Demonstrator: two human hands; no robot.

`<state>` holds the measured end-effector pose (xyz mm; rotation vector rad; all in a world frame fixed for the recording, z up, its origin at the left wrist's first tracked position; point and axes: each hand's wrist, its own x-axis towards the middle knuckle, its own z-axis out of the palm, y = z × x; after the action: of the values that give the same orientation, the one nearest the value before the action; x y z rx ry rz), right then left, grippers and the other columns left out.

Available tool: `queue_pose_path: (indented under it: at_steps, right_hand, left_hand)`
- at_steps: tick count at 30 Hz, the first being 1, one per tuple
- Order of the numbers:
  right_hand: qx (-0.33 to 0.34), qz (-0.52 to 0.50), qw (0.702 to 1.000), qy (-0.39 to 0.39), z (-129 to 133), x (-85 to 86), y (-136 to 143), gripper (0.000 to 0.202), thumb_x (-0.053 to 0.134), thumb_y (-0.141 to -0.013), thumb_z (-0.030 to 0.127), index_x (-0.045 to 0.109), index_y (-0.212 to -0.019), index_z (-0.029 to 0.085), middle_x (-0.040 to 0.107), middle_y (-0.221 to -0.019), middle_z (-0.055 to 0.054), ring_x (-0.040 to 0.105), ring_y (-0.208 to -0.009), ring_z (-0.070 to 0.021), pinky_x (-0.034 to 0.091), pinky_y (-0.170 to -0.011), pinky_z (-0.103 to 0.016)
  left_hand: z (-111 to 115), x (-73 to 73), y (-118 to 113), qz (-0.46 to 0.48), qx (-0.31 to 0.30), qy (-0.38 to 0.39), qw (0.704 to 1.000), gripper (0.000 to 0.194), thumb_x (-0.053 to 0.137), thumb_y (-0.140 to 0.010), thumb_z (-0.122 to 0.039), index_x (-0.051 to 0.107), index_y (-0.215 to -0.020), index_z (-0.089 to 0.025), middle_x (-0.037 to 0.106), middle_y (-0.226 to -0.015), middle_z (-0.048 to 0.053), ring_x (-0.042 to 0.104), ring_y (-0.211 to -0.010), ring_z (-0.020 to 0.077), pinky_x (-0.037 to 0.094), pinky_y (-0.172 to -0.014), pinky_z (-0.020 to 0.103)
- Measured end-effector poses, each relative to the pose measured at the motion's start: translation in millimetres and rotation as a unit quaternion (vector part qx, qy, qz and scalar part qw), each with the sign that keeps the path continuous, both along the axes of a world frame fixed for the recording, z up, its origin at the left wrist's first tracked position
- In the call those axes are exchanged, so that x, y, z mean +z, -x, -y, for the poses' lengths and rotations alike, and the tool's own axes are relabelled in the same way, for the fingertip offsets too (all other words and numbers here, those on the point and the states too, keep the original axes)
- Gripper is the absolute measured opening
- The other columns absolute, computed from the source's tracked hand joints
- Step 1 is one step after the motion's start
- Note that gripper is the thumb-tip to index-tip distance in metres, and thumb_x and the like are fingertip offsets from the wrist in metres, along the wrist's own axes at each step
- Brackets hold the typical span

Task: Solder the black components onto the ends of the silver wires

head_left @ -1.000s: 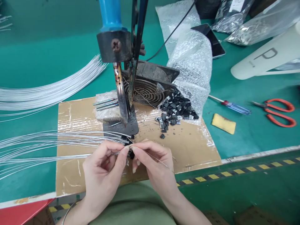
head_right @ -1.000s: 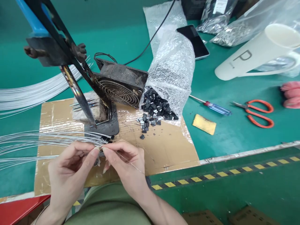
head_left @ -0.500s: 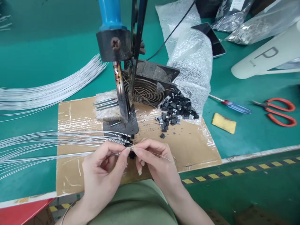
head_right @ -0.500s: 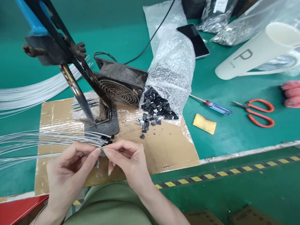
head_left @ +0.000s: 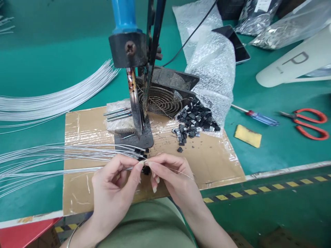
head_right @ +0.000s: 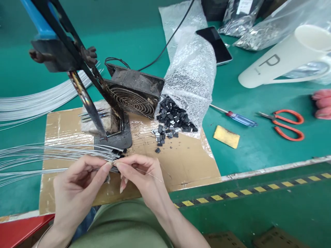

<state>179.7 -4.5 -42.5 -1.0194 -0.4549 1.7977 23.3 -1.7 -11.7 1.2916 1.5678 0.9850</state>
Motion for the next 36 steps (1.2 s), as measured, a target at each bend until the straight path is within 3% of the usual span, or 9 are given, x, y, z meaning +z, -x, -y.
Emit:
queue_pose_path:
  at_steps: [7, 16, 21, 26, 36]
  right_hand:
    - [-0.008, 0.004, 1.0, -0.007, 3, -1.7, 3, 0.011, 0.086, -0.088, 0.034, 0.086, -0.086, 0.023, 0.07, -0.057, 0.003, 0.063, -0.047, -0.0092, 0.049, -0.051, -0.021]
    - [-0.01, 0.008, 1.0, 0.006, 0, 1.6, 2, 0.018, 0.09, -0.082, 0.037, 0.083, -0.078, 0.021, 0.068, -0.056, 0.003, 0.061, -0.042, -0.0107, 0.046, -0.044, -0.023]
    - [0.0, 0.014, 1.0, 0.004, 3, -0.1, 2, 0.017, 0.086, -0.087, 0.037, 0.085, -0.085, 0.02, 0.068, -0.058, 0.002, 0.062, -0.045, -0.0114, 0.048, -0.046, -0.023]
    - [-0.031, -0.007, 0.999, 0.011, 1, 3.4, 7, 0.016, 0.088, -0.083, 0.036, 0.086, -0.081, 0.02, 0.066, -0.058, 0.003, 0.059, -0.044, -0.0093, 0.049, -0.045, -0.021]
    - [-0.083, -0.064, 0.994, 0.015, 6, 2.2, 21, 0.01, 0.088, -0.082, 0.033, 0.088, -0.083, 0.023, 0.065, -0.061, 0.003, 0.058, -0.045, -0.0077, 0.051, -0.042, -0.018]
  left_hand:
    - [4, -9.1, 4, -0.031, -0.018, -0.042, 0.998, 0.007, 0.076, -0.092, -0.022, 0.074, -0.086, -0.021, 0.071, -0.073, 0.0, 0.056, -0.058, 0.0098, 0.039, -0.05, 0.021]
    - [2, -1.4, 5, -0.069, -0.044, -0.053, 0.995, 0.009, 0.075, -0.093, -0.021, 0.074, -0.084, -0.021, 0.068, -0.068, -0.002, 0.051, -0.054, 0.0094, 0.036, -0.048, 0.023]
    - [3, -3.4, 4, -0.057, -0.033, -0.052, 0.997, 0.009, 0.076, -0.092, -0.021, 0.073, -0.084, -0.021, 0.066, -0.066, -0.003, 0.047, -0.051, 0.0084, 0.033, -0.047, 0.023]
    - [5, -8.0, 1, -0.04, -0.016, -0.054, 0.998, 0.007, 0.075, -0.092, -0.019, 0.073, -0.086, -0.022, 0.07, -0.07, -0.002, 0.054, -0.055, 0.0093, 0.038, -0.049, 0.022]
    - [5, -7.2, -5, -0.027, 0.01, -0.058, 0.998, 0.008, 0.074, -0.092, -0.018, 0.074, -0.086, -0.022, 0.066, -0.063, -0.004, 0.048, -0.051, 0.0077, 0.035, -0.046, 0.019]
